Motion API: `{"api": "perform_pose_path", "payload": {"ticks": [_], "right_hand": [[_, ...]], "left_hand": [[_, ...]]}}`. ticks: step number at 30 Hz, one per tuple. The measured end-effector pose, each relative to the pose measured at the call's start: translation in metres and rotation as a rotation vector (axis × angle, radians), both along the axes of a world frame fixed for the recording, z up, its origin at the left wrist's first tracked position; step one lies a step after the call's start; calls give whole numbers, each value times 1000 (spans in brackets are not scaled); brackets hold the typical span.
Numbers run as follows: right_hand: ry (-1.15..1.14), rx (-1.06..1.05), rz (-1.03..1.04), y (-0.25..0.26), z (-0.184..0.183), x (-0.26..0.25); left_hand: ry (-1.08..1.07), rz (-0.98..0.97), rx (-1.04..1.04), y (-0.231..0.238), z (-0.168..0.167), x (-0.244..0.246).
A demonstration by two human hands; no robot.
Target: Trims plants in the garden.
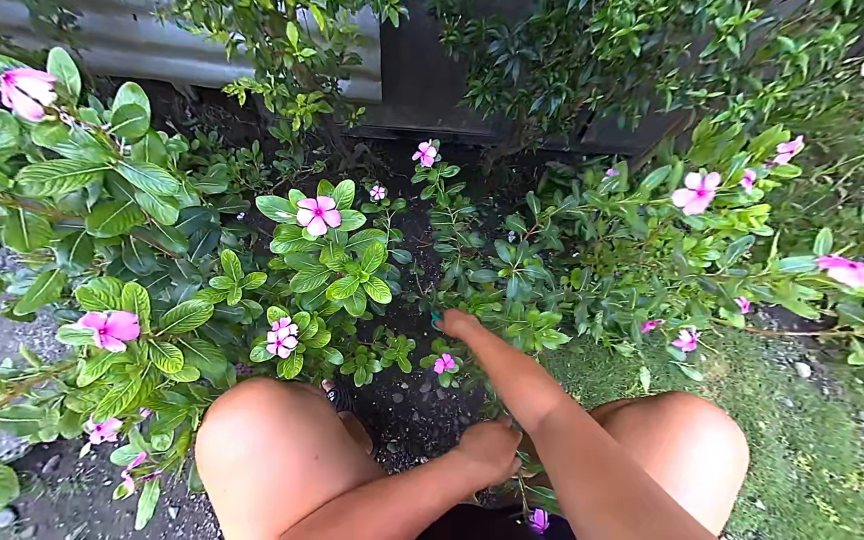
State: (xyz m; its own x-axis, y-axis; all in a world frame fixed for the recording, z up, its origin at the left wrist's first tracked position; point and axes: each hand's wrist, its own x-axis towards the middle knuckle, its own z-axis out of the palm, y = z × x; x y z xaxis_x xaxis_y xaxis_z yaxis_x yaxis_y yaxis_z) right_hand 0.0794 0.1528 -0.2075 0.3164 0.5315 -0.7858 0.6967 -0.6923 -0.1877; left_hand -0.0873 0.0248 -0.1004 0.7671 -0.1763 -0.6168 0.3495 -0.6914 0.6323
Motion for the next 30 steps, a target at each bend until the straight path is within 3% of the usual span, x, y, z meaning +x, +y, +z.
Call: {"api": "perform_pose_path", "payload": {"ticks": [3, 13, 20, 30], "right_hand": [[67, 59, -55, -4, -22, 7], [431, 115, -511, -16, -33, 17], [68, 43, -156, -8, -18, 1], [-103, 38, -121, 11, -6, -17]], "left_hand": [[-8, -1, 8, -1, -3, 0], [-17, 19, -7, -2, -2, -1], [-43, 39, -30, -3, 1, -5], [10, 54, -18, -5, 10, -7]]}}
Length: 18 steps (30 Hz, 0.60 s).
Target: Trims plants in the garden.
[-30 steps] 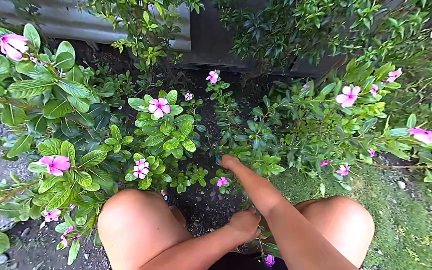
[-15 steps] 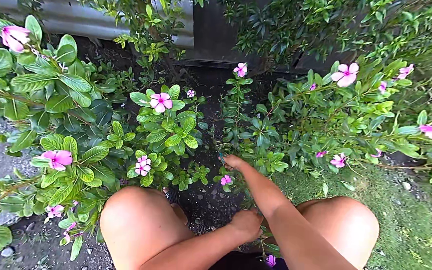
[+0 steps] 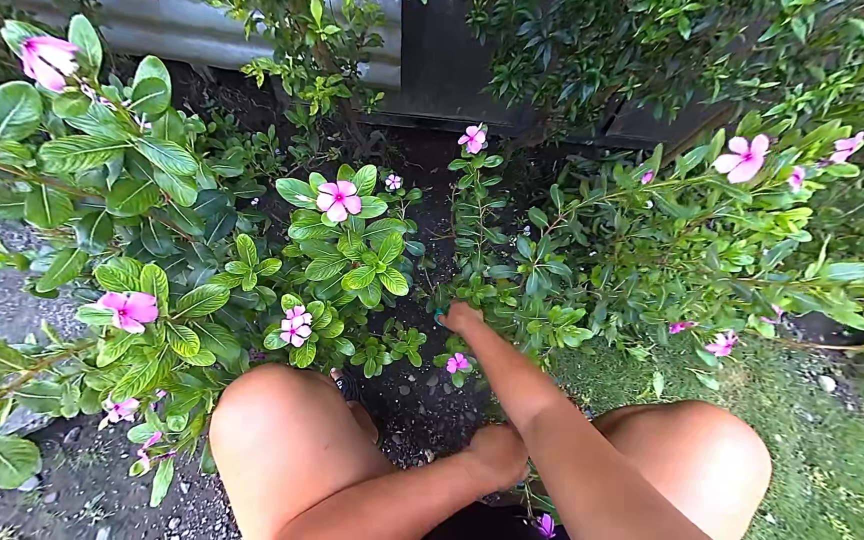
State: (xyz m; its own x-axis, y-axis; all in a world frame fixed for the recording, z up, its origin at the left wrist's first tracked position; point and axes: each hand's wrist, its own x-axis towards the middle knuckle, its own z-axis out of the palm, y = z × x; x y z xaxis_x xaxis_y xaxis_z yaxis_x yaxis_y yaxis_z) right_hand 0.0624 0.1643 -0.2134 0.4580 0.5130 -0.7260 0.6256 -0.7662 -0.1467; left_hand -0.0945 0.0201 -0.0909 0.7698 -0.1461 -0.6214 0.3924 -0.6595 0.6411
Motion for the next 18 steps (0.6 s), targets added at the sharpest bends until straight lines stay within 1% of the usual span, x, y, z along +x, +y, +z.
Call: {"api": "perform_pose_path", "payload": {"ticks": [5, 7, 8, 9, 11, 13, 14, 15, 18], "right_hand": [[-10, -19, 97, 0, -3, 2], [48, -43, 108, -1, -3, 5], [100, -64, 79, -1, -4, 6], [164, -74, 15, -2, -8, 6], [387, -32, -239, -9, -14, 6], [622, 38, -497, -15, -7, 0], [710, 68, -584, -17, -7, -2], [779, 96, -657, -18, -10, -3], [887, 160, -846, -17, -20, -6]], "left_hand": [[36, 22, -2, 2, 2, 1], [19, 21, -1, 2, -1, 3], [14, 23, -3, 2, -1, 3], [11, 26, -9, 3, -1, 3], [12, 30, -19, 4, 0, 4], [20, 22, -19, 4, 0, 5], [23, 17, -17, 4, 0, 5], [28, 12, -17, 3, -1, 5], [49, 7, -23, 1, -2, 3]]}}
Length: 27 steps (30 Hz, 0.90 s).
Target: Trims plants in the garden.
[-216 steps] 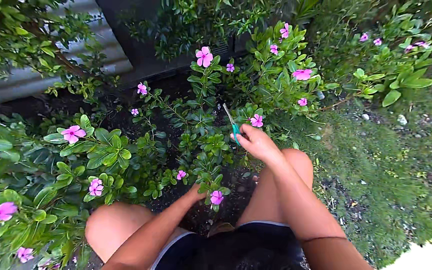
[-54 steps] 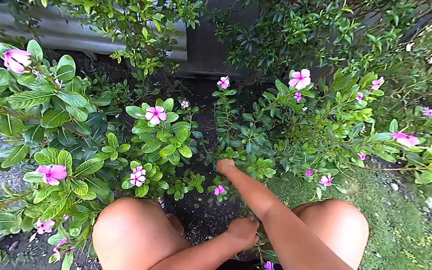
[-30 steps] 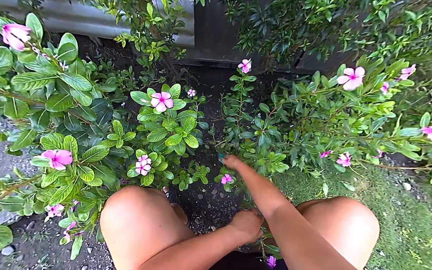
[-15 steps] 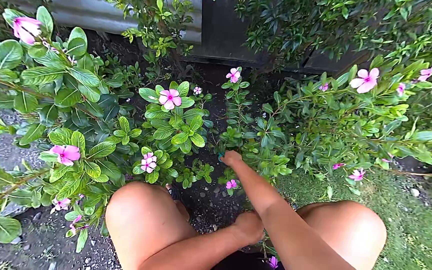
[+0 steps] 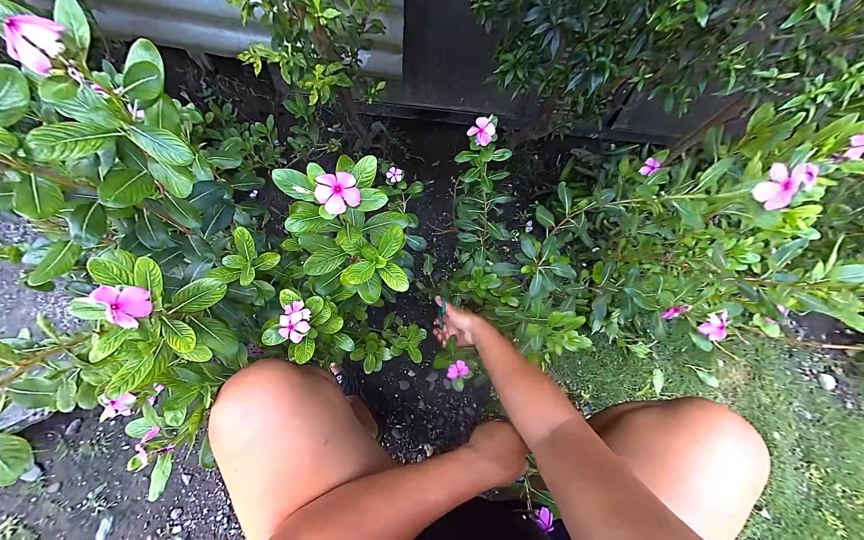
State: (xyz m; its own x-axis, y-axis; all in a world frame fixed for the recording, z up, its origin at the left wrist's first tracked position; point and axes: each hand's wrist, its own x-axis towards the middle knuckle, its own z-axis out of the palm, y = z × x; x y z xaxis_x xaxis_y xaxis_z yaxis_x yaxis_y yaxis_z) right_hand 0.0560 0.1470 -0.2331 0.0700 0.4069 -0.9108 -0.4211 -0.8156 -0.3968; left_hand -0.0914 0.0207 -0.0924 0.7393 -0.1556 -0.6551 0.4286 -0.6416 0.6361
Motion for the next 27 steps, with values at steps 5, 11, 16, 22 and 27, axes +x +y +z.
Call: {"api": "perform_pose_path", "payload": {"ticks": [5, 11, 16, 22, 27], "right_hand": [[149, 18, -204, 1, -6, -2], [301, 187, 85, -2, -3, -7], [232, 192, 239, -5, -2, -15], [188, 104, -184, -14, -9, -9], [115, 109, 42, -4, 5, -21]], "left_hand": [[6, 16, -21, -3, -1, -5], [7, -26, -9, -3, -6, -5], [29, -16, -13, -3, -8, -4], [55, -21, -22, -3, -6, -4], [63, -31, -17, -1, -7, -4]]}}
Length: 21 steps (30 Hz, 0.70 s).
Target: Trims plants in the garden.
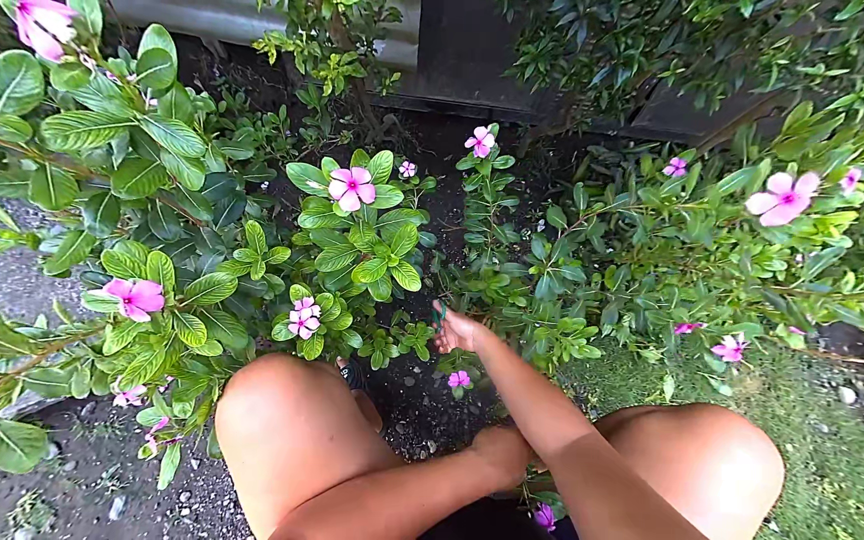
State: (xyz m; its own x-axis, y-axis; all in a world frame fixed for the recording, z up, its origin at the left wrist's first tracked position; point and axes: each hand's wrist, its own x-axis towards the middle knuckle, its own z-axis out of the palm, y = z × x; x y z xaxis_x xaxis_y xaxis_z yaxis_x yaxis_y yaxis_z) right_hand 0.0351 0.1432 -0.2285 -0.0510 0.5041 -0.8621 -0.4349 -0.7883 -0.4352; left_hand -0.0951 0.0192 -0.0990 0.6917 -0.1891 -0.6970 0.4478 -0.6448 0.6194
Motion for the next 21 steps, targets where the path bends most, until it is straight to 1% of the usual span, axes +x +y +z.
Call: {"api": "perform_pose_path", "payload": {"ticks": [1, 2, 5, 8, 11, 13, 14, 15, 18, 19, 20, 21], "right_hand": [[-16, -7, 76, 0, 3, -1], [-47, -28, 96, -1, 4, -2], [-187, -131, -65, -4, 10, -3], [-202, -176, -185, -7, 13, -3], [-201, -140, -279, 0, 3, 1], [-205, -91, -268, 9, -6, 6], [-205, -59, -204, 12, -7, 6], [-208, -20, -82, 14, -7, 6], [-274, 48, 439, 14, 10, -7], [-273, 58, 542, 12, 15, -10], [-250, 60, 548, 9, 17, -12], [-207, 49, 465, 5, 16, -11]], "left_hand": [[-2, 1, -1, 0, 0, 0], [-4, 3, -1, 0, 0, 0], [-21, 21, -6, 1, 0, -2], [-40, 6, -5, 1, -2, -3], [-34, -30, 10, 0, -3, -3], [-33, -26, 21, -1, 0, -4], [-33, -21, 27, -1, 2, -5], [-29, -17, 27, -1, 3, -5], [-18, -37, 23, 1, 3, -3], [-11, -43, 27, 1, 3, -2], [-3, -41, 30, 1, 3, -1], [4, -40, 31, 2, 4, -1]]}}
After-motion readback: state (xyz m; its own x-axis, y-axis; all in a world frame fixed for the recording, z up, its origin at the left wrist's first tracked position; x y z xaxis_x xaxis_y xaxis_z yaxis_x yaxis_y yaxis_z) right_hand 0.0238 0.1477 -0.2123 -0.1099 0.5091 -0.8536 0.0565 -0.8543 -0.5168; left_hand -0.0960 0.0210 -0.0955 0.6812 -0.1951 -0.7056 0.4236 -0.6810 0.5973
